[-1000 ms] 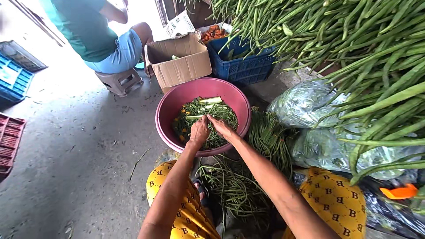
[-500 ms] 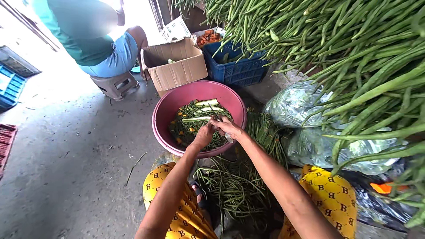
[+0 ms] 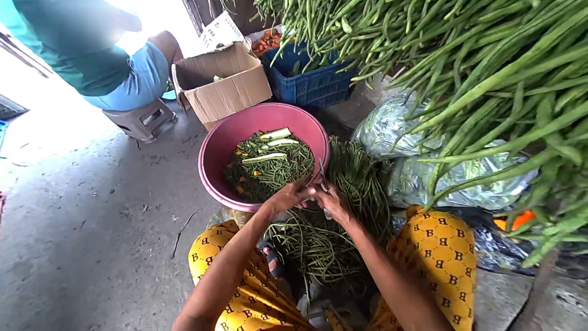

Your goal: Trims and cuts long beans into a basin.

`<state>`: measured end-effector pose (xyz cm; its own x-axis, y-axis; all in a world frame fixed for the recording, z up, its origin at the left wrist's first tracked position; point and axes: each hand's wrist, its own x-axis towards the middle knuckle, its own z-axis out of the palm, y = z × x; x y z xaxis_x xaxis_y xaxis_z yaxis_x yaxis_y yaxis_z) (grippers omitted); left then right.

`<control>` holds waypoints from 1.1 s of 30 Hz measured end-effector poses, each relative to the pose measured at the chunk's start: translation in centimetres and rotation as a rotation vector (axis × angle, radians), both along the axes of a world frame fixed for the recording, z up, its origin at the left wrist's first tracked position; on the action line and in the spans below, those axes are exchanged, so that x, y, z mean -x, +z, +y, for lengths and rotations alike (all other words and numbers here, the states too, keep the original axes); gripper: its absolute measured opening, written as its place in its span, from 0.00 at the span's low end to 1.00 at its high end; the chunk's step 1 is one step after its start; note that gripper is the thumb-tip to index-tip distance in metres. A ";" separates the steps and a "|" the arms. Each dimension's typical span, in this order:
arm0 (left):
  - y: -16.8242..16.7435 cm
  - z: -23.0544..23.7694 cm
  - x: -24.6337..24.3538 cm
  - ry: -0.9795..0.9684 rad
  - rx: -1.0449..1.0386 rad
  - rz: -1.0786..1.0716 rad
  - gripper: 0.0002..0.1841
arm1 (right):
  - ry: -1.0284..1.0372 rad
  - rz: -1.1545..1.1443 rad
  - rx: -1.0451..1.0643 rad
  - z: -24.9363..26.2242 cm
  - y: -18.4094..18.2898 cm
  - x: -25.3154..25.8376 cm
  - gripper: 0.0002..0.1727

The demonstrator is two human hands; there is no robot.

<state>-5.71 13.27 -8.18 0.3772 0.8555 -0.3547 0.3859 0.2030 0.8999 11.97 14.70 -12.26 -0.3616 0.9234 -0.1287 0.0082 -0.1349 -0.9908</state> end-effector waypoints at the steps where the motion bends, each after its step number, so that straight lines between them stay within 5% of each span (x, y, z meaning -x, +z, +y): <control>1: 0.2 -0.1 -0.1 0.010 0.057 -0.031 0.26 | -0.011 -0.008 -0.009 -0.4 0.1 -0.5 0.11; 4: 0.4 -0.2 -0.1 0.000 0.184 -0.029 0.30 | -0.097 -0.052 -0.015 -1.1 0.0 -1.6 0.11; 12: 0.0 -0.3 -0.6 0.031 0.097 0.054 0.19 | -0.200 -0.216 -0.076 -0.9 0.0 -2.9 0.14; 22: -1.4 -0.9 -1.1 -0.044 -0.531 0.328 0.19 | -0.334 -0.044 0.158 -1.4 -0.1 -2.3 0.12; 24: -1.2 -0.8 -1.2 -0.072 -0.520 0.355 0.18 | -0.347 -0.066 0.205 -1.7 -0.3 -2.6 0.13; 29: -1.0 -0.4 -0.7 -0.236 -0.432 0.526 0.17 | -0.147 -0.687 0.195 -2.2 -2.0 -5.7 0.22; 33: -0.7 -0.3 -0.6 -0.198 -0.289 0.502 0.18 | -0.115 -0.603 0.266 -3.1 -2.9 -6.0 0.30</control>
<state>-5.10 13.02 -8.91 0.3853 0.8745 -0.2945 0.7828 -0.1408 0.6061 17.94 11.56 -15.11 -0.0559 0.8609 -0.5056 0.5212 -0.4068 -0.7503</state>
